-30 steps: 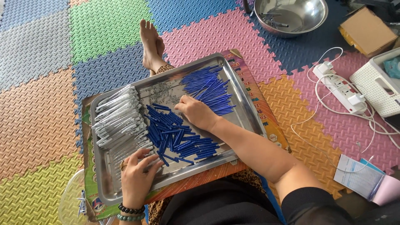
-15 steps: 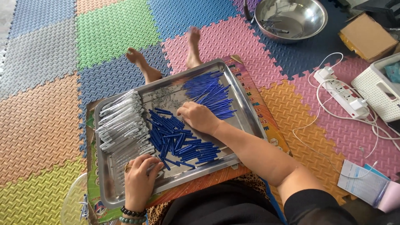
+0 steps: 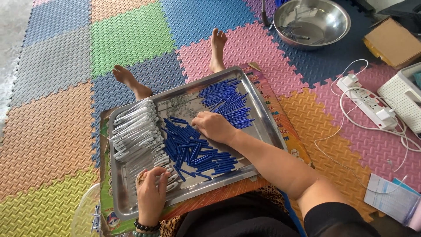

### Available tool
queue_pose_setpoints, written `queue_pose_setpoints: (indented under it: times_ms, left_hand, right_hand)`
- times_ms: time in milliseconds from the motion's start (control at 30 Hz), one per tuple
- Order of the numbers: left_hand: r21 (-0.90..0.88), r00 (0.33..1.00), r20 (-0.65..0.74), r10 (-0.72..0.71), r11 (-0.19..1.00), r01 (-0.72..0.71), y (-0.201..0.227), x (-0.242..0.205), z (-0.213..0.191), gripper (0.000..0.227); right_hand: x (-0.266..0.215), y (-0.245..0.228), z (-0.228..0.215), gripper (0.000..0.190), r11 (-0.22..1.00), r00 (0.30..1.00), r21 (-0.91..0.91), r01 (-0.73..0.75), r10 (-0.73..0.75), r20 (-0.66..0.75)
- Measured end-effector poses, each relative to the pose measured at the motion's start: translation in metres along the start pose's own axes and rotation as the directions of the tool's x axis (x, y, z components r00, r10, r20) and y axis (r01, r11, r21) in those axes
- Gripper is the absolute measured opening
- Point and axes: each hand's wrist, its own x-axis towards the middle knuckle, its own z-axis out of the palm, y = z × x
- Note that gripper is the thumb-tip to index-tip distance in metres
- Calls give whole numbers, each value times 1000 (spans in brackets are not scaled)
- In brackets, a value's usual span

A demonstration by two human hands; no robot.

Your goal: Assembling pens by inserting blue components into white barrels on a metal tray.

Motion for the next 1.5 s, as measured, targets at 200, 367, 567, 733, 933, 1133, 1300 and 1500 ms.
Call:
queue_pose_setpoints:
  times_ms: [200,367,567,733,933,1133,1300,1500]
  left_hand:
    - [-69,1000,-7,-27,997,27,14,2,-10,24]
    - [-110,999,-16,-35,993,33,29,11,-20,25]
    - [-155,996,-73,-43,987,31,22,6,-15,28]
    - [-229,990,-131,-57,973,25,11,20,-13,34]
    - [-764,959,135,-249,590,261,72,97,-13,54]
    - [-851,816,511,-269,-27,524,63,116,61,47]
    - [-832,820,530,-217,50,552,56,101,64,46]
    - [-831,824,530,-199,70,552,54,100,60,46]
  right_hand:
    - [1,0,2,17,1000,1000,11,-19,19,14]
    - [5,4,-1,17,1000,1000,-6,7,-7,20]
    - [2,9,-4,17,999,1000,27,-23,23,15]
    - [3,-2,-16,20,994,999,100,-51,52,-12]
    - [13,-16,-24,27,879,971,427,-212,240,-12]
    - [12,0,-18,21,492,851,814,-310,525,7]
    - [10,-2,-12,18,408,909,894,-186,417,0]
    - [7,-3,-17,17,424,932,880,-214,359,53]
